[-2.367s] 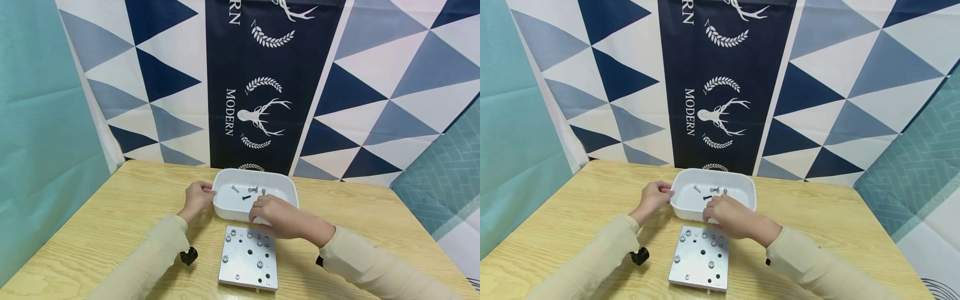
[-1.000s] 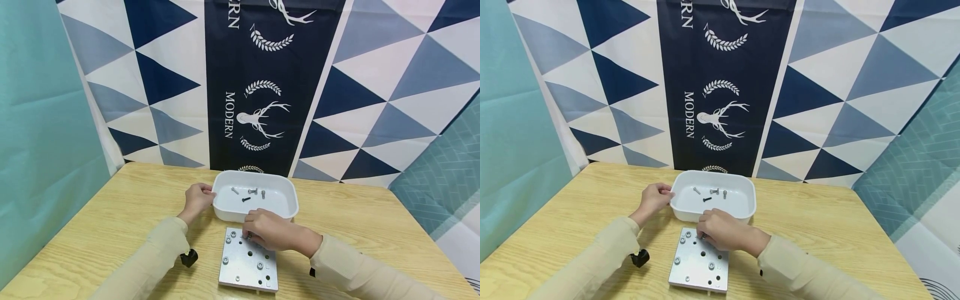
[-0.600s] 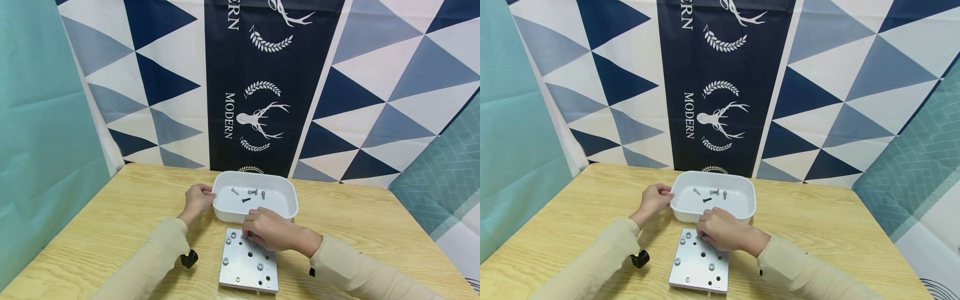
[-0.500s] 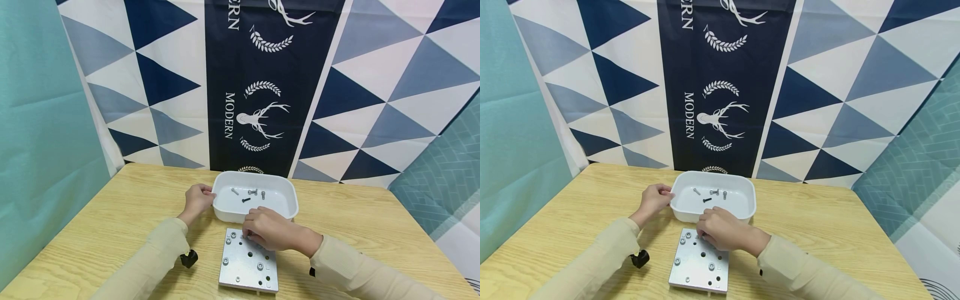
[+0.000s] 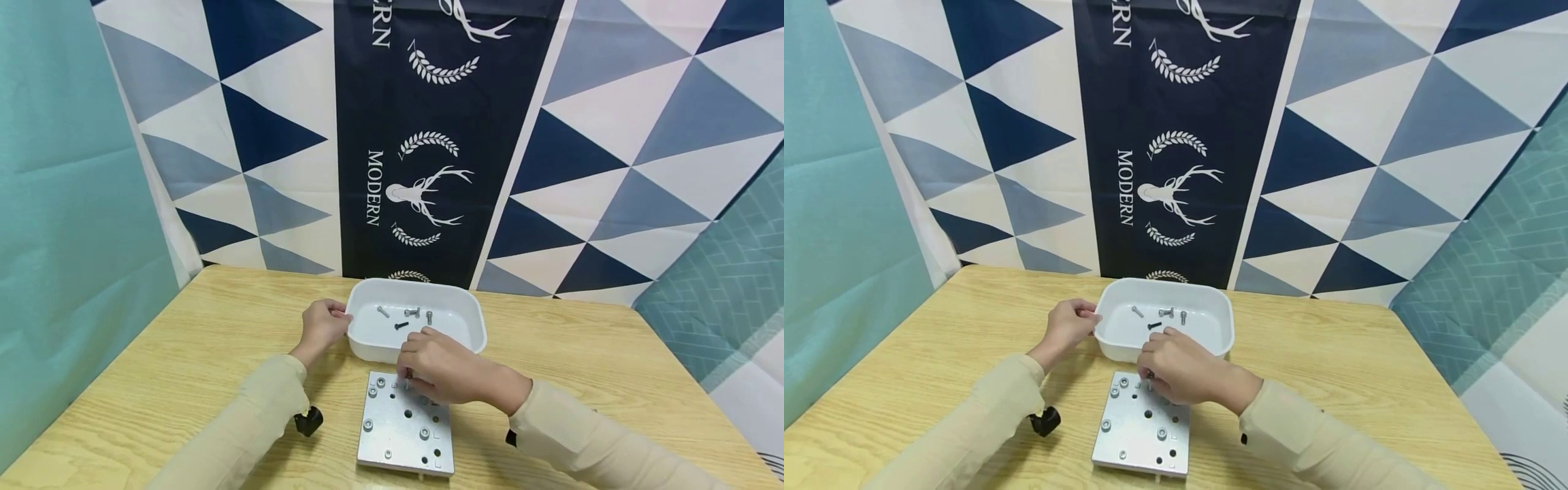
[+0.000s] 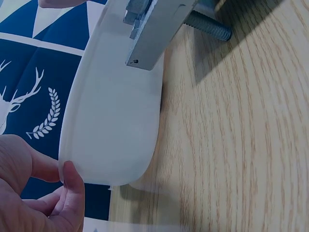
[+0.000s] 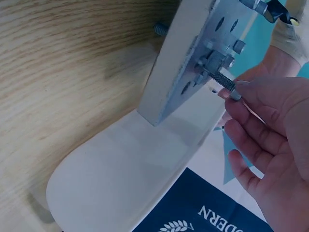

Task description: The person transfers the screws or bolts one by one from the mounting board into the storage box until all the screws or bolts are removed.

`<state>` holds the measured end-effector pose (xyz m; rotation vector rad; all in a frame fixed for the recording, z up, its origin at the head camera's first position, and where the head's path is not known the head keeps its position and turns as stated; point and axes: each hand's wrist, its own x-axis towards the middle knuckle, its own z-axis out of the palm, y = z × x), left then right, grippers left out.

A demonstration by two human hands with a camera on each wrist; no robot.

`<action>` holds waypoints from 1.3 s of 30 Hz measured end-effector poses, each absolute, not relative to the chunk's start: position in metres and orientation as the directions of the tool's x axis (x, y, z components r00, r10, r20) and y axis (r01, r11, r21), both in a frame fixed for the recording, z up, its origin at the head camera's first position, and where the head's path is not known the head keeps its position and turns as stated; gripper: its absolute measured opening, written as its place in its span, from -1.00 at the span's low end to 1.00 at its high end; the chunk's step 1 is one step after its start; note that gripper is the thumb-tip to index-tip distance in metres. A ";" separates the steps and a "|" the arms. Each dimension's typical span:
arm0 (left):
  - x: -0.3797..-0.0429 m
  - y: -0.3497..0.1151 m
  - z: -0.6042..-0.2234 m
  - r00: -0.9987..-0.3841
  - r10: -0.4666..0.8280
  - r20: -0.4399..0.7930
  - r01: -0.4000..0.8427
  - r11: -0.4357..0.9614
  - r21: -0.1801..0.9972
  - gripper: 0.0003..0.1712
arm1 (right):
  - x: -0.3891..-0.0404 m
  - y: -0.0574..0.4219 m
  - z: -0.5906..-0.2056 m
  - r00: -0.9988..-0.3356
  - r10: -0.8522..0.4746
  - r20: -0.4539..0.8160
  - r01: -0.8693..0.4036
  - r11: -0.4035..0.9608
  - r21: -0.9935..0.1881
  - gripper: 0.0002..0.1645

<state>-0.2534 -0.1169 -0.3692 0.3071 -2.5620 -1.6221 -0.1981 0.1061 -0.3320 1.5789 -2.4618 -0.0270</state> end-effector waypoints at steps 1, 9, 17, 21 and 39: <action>-0.254 -0.117 -0.369 -0.975 -0.219 -0.024 -0.115 0.415 0.903 -0.75 | -0.198 0.106 -0.332 -0.397 -0.901 0.176 -0.897 0.421 0.135 -0.89; -0.253 -0.117 -0.369 -0.975 -0.221 -0.022 -0.114 0.413 0.903 -0.75 | -0.199 0.107 -0.328 -0.392 -0.900 0.190 -0.903 0.416 0.110 -0.88; -0.252 -0.117 -0.369 -0.974 -0.225 -0.012 -0.108 0.421 0.901 -0.76 | -0.202 0.107 -0.325 -0.359 -0.905 0.229 -0.914 0.390 0.108 -0.86; -0.252 -0.118 -0.369 -0.975 -0.223 -0.007 -0.102 0.419 0.902 -0.77 | -0.204 0.108 -0.323 -0.356 -0.903 0.239 -0.912 0.392 0.121 -0.86; -0.252 -0.116 -0.368 -0.975 -0.220 -0.028 -0.119 0.410 0.904 -0.79 | -0.209 0.104 -0.307 -0.409 -0.882 0.233 -0.889 0.443 0.117 -0.87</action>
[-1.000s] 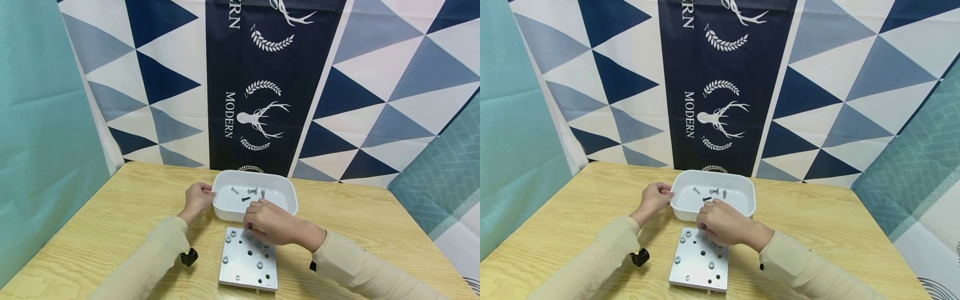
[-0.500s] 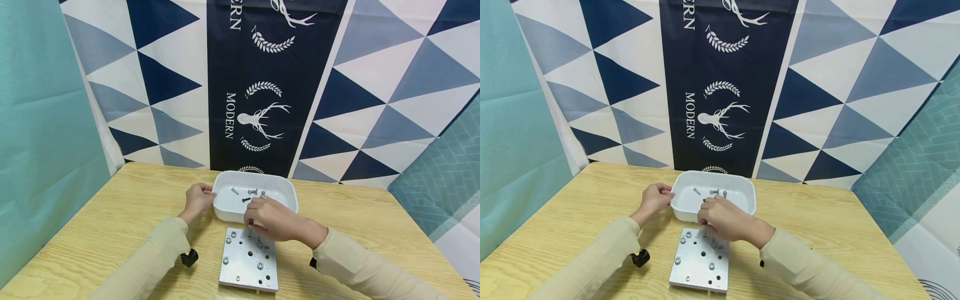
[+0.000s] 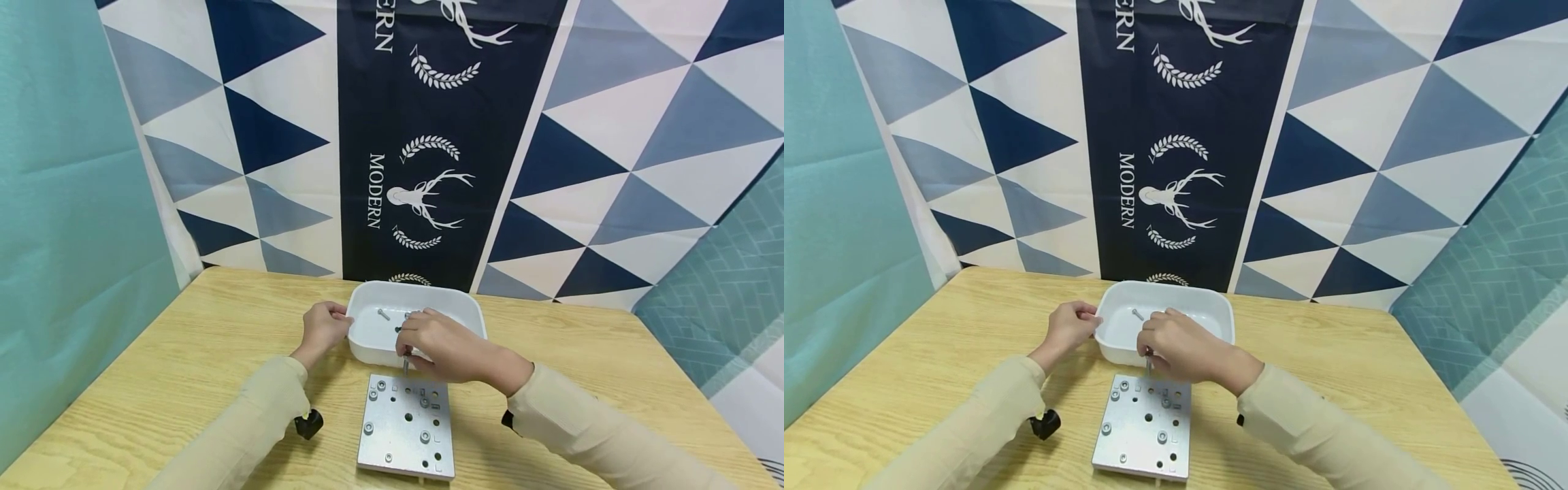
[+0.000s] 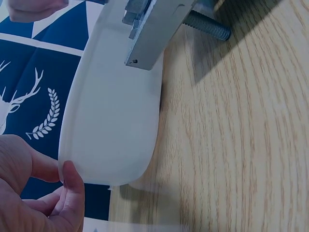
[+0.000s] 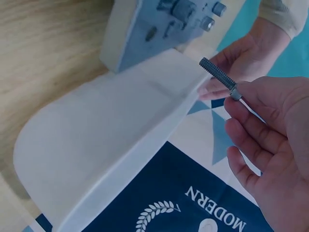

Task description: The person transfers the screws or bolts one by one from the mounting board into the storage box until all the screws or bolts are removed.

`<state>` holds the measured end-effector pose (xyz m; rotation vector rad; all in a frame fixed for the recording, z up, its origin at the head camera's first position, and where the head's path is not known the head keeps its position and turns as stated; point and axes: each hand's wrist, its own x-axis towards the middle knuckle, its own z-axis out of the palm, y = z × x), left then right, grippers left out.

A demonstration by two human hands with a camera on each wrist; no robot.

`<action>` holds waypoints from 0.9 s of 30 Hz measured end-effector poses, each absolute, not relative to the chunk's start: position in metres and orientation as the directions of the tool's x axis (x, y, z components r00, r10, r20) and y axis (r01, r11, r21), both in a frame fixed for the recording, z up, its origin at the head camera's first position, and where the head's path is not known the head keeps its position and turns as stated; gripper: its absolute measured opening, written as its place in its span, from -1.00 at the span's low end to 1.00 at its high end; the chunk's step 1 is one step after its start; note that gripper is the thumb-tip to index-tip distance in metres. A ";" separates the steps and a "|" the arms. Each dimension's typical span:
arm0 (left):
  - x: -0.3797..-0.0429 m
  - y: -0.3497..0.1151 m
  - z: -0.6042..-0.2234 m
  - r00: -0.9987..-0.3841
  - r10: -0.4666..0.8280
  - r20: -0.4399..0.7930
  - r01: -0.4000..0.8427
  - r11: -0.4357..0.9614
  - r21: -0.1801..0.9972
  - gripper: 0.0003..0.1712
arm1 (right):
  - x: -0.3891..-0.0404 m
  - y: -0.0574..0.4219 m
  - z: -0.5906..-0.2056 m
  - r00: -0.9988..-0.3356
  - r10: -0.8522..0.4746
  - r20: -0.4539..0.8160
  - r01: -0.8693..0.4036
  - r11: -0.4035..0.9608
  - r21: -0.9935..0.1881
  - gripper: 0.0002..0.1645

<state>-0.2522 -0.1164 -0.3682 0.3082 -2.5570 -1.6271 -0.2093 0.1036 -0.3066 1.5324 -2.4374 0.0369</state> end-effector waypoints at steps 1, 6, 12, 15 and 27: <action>-0.252 -0.116 -0.368 -0.975 -0.222 -0.028 -0.119 0.408 0.905 -0.79 | -0.210 0.103 -0.305 -0.412 -0.880 0.236 -0.887 0.446 0.116 -0.87; -0.252 -0.117 -0.368 -0.975 -0.221 -0.027 -0.118 0.408 0.905 -0.78 | -0.215 0.103 -0.301 -0.415 -0.872 0.260 -0.882 0.455 0.118 -0.86; -0.252 -0.117 -0.369 -0.976 -0.219 -0.013 -0.106 0.417 0.903 -0.78 | -0.219 0.102 -0.294 -0.402 -0.871 0.281 -0.889 0.445 0.111 -0.86; -0.252 -0.117 -0.368 -0.975 -0.222 -0.016 -0.109 0.416 0.903 -0.78 | -0.222 0.102 -0.291 -0.406 -0.871 0.276 -0.890 0.445 0.098 -0.85; -0.251 -0.117 -0.368 -0.974 -0.227 -0.017 -0.113 0.420 0.900 -0.78 | -0.241 0.101 -0.286 -0.465 -0.849 0.253 -0.867 0.494 0.067 -0.90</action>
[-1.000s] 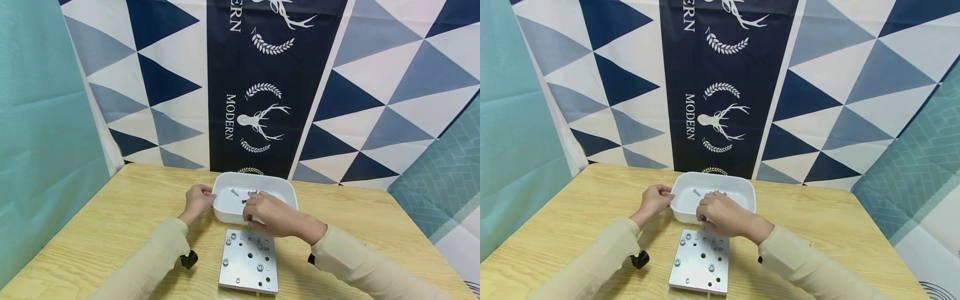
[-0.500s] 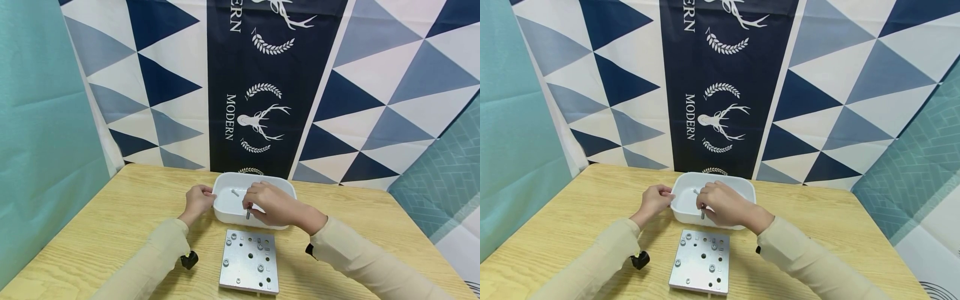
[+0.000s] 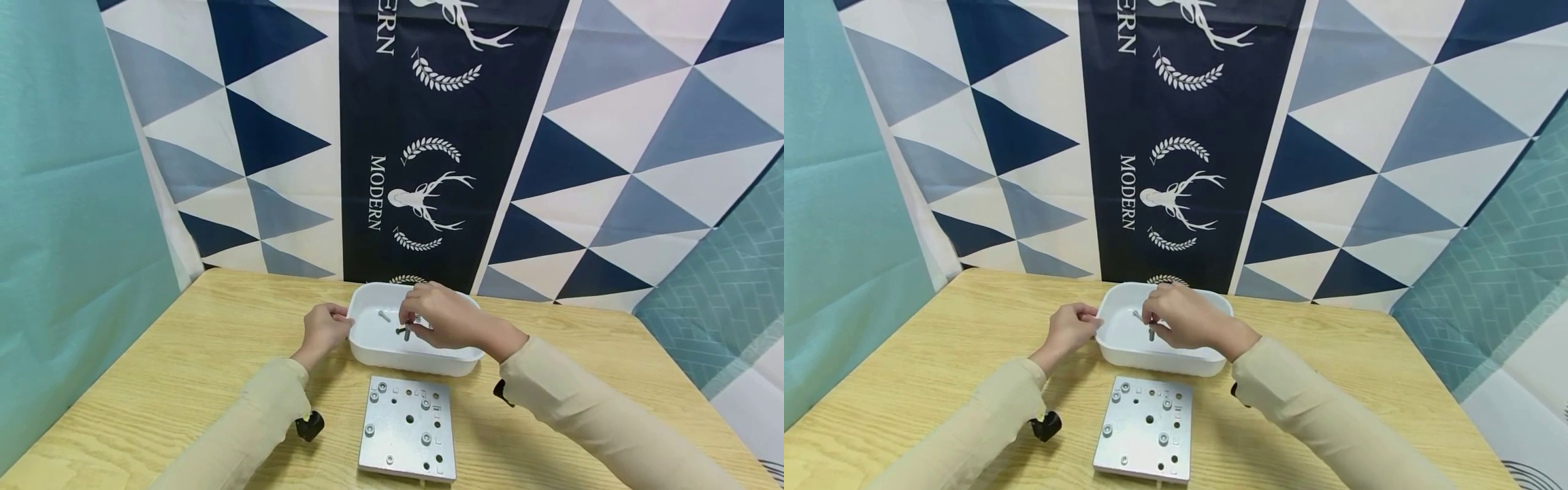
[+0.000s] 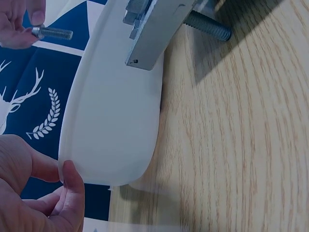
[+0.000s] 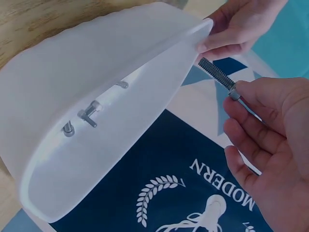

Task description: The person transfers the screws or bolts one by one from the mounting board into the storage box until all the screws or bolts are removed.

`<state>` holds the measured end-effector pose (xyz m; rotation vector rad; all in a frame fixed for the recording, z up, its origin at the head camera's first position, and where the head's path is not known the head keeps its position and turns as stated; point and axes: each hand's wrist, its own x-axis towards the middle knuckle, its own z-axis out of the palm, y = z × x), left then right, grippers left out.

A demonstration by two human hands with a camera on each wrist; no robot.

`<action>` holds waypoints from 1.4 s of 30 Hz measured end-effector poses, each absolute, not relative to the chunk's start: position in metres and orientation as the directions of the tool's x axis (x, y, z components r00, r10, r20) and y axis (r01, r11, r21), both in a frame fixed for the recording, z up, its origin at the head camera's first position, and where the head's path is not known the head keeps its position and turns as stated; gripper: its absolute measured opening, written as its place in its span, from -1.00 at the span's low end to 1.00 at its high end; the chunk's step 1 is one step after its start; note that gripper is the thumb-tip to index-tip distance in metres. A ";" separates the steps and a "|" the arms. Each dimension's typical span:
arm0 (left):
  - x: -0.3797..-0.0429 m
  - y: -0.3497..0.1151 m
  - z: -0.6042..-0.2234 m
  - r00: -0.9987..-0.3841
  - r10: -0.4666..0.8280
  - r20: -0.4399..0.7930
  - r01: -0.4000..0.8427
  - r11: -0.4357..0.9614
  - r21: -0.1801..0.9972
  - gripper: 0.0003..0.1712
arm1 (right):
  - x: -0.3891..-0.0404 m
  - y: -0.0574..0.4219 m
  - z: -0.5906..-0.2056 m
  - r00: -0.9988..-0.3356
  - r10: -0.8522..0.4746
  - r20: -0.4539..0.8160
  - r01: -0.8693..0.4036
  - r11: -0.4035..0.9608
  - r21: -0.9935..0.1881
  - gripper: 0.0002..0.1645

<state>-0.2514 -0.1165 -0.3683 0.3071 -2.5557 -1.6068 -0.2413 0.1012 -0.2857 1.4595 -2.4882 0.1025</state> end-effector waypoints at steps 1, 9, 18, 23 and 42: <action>-0.251 -0.116 -0.368 -0.974 -0.227 -0.016 -0.113 0.421 0.900 -0.78 | -0.243 0.101 -0.286 -0.468 -0.848 0.248 -0.866 0.496 0.062 -0.91; -0.250 -0.116 -0.368 -0.974 -0.227 -0.001 -0.100 0.425 0.900 -0.78 | -0.257 0.098 -0.291 -0.519 -0.835 0.182 -0.847 0.531 0.022 -0.89; -0.248 -0.115 -0.369 -0.974 -0.225 0.001 -0.099 0.430 0.897 -0.76 | -0.277 0.096 -0.295 -0.601 -0.790 0.122 -0.799 0.600 -0.046 -0.89; -0.248 -0.114 -0.369 -0.973 -0.231 -0.001 -0.102 0.428 0.898 -0.76 | -0.291 0.093 -0.299 -0.661 -0.748 0.055 -0.750 0.658 -0.064 -0.90; -0.246 -0.113 -0.371 -0.972 -0.234 -0.009 -0.109 0.419 0.902 -0.75 | -0.304 0.087 -0.307 -0.708 -0.705 -0.044 -0.700 0.709 -0.084 -0.77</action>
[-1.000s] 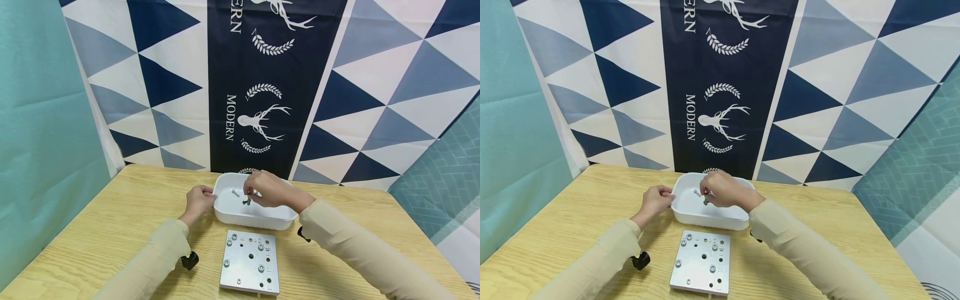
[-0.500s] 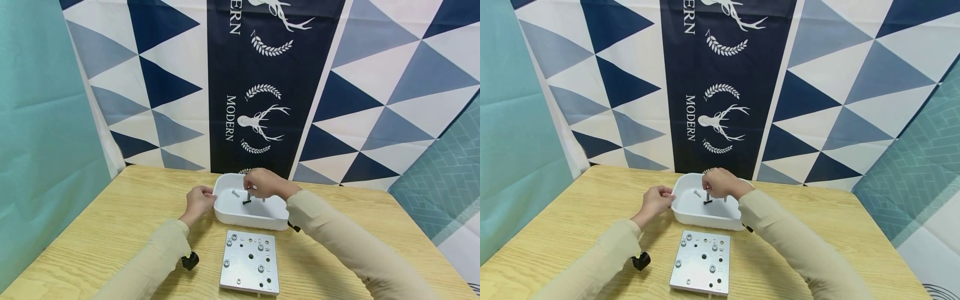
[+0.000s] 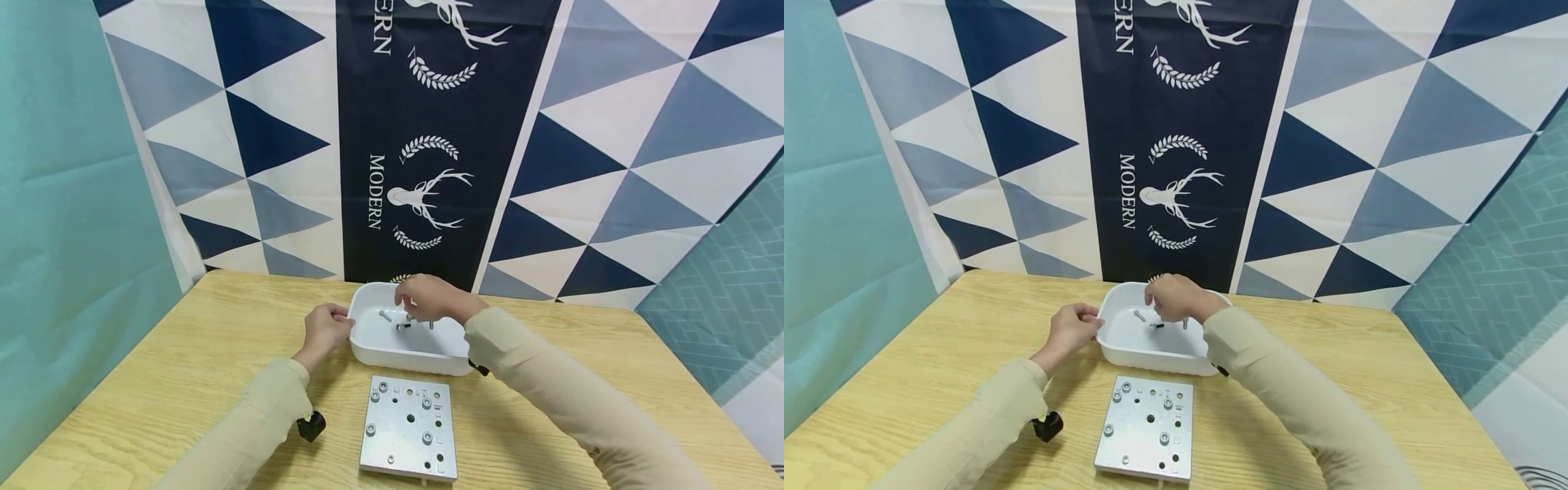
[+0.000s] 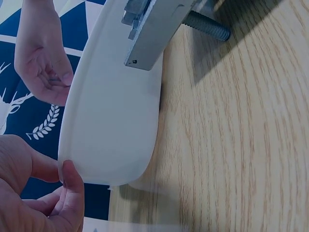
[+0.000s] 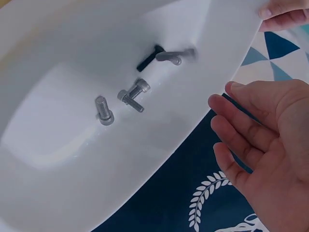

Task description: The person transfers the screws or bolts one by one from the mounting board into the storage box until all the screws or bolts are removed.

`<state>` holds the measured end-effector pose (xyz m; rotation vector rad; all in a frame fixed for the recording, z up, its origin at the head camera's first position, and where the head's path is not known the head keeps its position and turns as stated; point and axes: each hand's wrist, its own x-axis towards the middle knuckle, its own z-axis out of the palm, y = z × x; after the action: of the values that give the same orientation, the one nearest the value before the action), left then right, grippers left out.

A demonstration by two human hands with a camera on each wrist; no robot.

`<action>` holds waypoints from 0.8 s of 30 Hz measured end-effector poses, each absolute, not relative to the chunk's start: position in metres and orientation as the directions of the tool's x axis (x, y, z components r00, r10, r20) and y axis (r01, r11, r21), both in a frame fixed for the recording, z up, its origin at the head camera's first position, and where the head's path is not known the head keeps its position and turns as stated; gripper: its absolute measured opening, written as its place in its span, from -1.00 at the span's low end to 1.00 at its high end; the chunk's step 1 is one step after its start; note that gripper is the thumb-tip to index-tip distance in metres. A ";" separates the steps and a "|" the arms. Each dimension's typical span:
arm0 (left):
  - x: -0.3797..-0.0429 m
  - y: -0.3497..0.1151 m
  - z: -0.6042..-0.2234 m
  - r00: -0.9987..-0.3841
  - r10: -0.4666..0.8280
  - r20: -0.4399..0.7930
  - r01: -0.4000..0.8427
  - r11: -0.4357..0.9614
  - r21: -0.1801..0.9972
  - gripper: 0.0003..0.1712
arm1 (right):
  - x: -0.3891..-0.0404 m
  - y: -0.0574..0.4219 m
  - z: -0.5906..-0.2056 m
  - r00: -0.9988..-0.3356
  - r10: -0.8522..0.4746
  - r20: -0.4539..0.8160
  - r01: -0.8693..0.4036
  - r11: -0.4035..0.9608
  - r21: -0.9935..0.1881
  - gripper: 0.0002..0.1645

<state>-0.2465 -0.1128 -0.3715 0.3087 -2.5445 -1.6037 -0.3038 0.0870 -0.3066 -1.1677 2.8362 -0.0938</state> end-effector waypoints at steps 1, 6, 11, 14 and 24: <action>-0.247 -0.113 -0.371 -0.972 -0.235 -0.010 -0.110 0.419 0.901 -0.75 | -0.303 0.088 -0.306 -0.705 -0.709 -0.040 -0.704 0.705 -0.081 -0.76; -0.246 -0.112 -0.371 -0.972 -0.235 -0.009 -0.109 0.415 0.903 -0.75 | -0.293 0.096 -0.306 -0.669 -0.743 -0.013 -0.740 0.668 -0.075 -0.79; -0.247 -0.112 -0.371 -0.971 -0.237 -0.008 -0.108 0.409 0.906 -0.75 | -0.278 0.104 -0.309 -0.602 -0.797 0.045 -0.798 0.598 -0.074 -0.81; -0.247 -0.113 -0.372 -0.972 -0.235 -0.011 -0.109 0.408 0.907 -0.76 | -0.267 0.109 -0.311 -0.569 -0.818 0.084 -0.822 0.567 -0.053 -0.81; -0.249 -0.114 -0.371 -0.973 -0.231 -0.010 -0.105 0.403 0.909 -0.77 | -0.227 0.117 -0.321 -0.492 -0.848 0.196 -0.859 0.509 0.050 -0.80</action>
<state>-0.2491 -0.1136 -0.3709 0.3048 -2.5318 -1.6265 -0.2266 0.1167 -0.3210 -1.6586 2.8952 -0.0903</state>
